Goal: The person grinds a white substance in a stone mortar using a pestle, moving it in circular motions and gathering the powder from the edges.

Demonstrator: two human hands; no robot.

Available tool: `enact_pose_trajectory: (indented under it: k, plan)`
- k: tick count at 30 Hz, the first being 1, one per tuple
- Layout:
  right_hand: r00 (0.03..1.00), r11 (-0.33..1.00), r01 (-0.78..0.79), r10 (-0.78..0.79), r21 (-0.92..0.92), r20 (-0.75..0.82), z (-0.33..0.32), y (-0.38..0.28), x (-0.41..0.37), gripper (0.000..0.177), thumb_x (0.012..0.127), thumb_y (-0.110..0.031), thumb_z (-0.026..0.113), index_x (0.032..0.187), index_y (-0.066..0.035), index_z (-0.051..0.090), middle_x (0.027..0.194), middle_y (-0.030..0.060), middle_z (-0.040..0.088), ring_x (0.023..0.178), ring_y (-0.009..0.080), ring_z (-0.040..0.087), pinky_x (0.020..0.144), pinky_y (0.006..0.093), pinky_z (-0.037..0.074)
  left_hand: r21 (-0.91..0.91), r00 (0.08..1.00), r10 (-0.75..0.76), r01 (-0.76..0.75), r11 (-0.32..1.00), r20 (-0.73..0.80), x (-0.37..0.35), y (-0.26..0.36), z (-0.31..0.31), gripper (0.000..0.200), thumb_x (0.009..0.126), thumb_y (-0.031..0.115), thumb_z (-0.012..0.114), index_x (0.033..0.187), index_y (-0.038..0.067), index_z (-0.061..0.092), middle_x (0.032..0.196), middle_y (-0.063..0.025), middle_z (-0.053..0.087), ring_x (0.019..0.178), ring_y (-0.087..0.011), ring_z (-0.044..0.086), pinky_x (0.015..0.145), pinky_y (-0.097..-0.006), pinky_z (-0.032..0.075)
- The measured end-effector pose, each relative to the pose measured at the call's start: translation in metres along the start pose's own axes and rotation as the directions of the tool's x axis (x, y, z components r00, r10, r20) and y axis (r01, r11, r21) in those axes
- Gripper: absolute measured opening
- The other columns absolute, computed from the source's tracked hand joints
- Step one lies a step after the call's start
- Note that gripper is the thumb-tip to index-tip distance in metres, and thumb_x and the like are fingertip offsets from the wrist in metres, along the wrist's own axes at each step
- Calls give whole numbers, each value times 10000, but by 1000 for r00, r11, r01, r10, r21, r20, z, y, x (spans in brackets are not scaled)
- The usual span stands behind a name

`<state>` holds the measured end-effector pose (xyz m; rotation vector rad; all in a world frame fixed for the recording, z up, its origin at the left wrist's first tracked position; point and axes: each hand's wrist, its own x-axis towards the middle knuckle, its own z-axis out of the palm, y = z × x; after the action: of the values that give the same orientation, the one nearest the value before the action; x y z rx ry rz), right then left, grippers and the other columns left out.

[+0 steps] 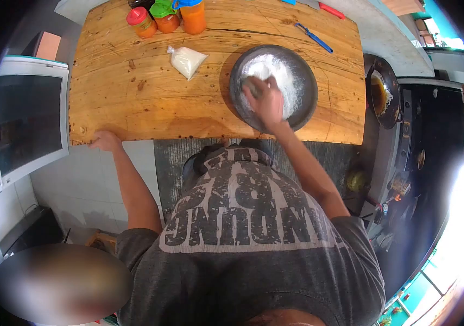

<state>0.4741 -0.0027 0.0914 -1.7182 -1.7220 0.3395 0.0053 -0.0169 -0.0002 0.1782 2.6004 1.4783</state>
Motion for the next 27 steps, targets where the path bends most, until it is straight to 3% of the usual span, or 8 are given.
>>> enact_pose_trajectory:
  k: [3, 6, 9, 15, 18, 21, 23, 27]
  plan:
    - [998, 989, 10, -1, -145, 62, -3, 22, 47, 348, 756, -362, 742, 1008, -123, 739, 821, 200, 639, 674, 326, 665, 629, 396, 539, 9, 1000, 22, -22, 1000, 8, 7, -4, 5, 679, 938, 308, 421, 1448, 43, 59, 1224, -313, 507, 1025, -451, 572, 823, -529, 505]
    - [873, 893, -407, 318, 193, 371, -15, 46, 60, 442, 772, -441, 728, 1048, -96, 735, 751, 167, 707, 744, 199, 710, 682, 350, 549, 29, 1000, 18, -18, 999, -1, 12, -14, 4, 676, 937, 308, 425, 1439, 29, 70, 1192, -313, 522, 1000, -456, 579, 819, -529, 506]
    - [999, 999, 30, -29, -37, 40, 0, 26, -9, 324, 769, -372, 743, 993, -137, 741, 744, 165, 609, 647, 300, 653, 594, 394, 543, 25, 1000, -2, 2, 1000, 0, 4, -3, 3, 679, 936, 321, 428, 1433, 22, 75, 1165, -324, 530, 989, -461, 581, 818, -530, 504]
    - [998, 996, 26, -20, -91, 59, -3, 29, 41, 321, 779, -343, 741, 1008, -118, 730, 783, 186, 612, 672, 335, 652, 654, 414, 532, 20, 999, 49, -48, 999, -13, -5, 4, 4, 689, 929, 346, 429, 1438, 36, 83, 1167, -320, 533, 1004, -462, 577, 830, -528, 498]
    - [928, 961, -253, 210, 109, 307, -21, 46, 59, 273, 781, -309, 726, 989, -132, 737, 818, 184, 592, 633, 342, 623, 613, 414, 536, 29, 1000, -24, 24, 999, 9, -5, 7, -5, 692, 927, 348, 429, 1444, 42, 85, 1187, -313, 526, 1026, -458, 569, 847, -527, 493]
    - [987, 998, -21, 31, -60, 157, -25, 28, -3, 294, 779, -313, 729, 1006, -127, 730, 826, 178, 590, 643, 354, 622, 640, 429, 535, -21, 1000, 4, -4, 1000, -7, -2, 4, 0, 694, 929, 342, 424, 1449, 41, 77, 1190, -318, 523, 1037, -459, 565, 849, -531, 493]
    - [998, 998, 59, -59, 14, 2, -18, 10, -33, 314, 778, -325, 729, 1024, -128, 721, 838, 173, 585, 656, 358, 622, 629, 442, 529, 12, 1000, 18, -18, 1000, -9, -4, 4, -1, 692, 931, 336, 417, 1452, 40, 70, 1189, -320, 525, 1038, -459, 565, 847, -532, 494]
    - [996, 992, 86, -83, -89, 40, -1, 36, 31, 349, 780, -339, 735, 1054, -124, 715, 851, 183, 600, 642, 352, 637, 601, 413, 537, 21, 1000, 28, -28, 999, -11, 2, -4, 3, 687, 937, 337, 408, 1454, 40, 68, 1178, -314, 537, 1012, -452, 581, 828, -529, 503]
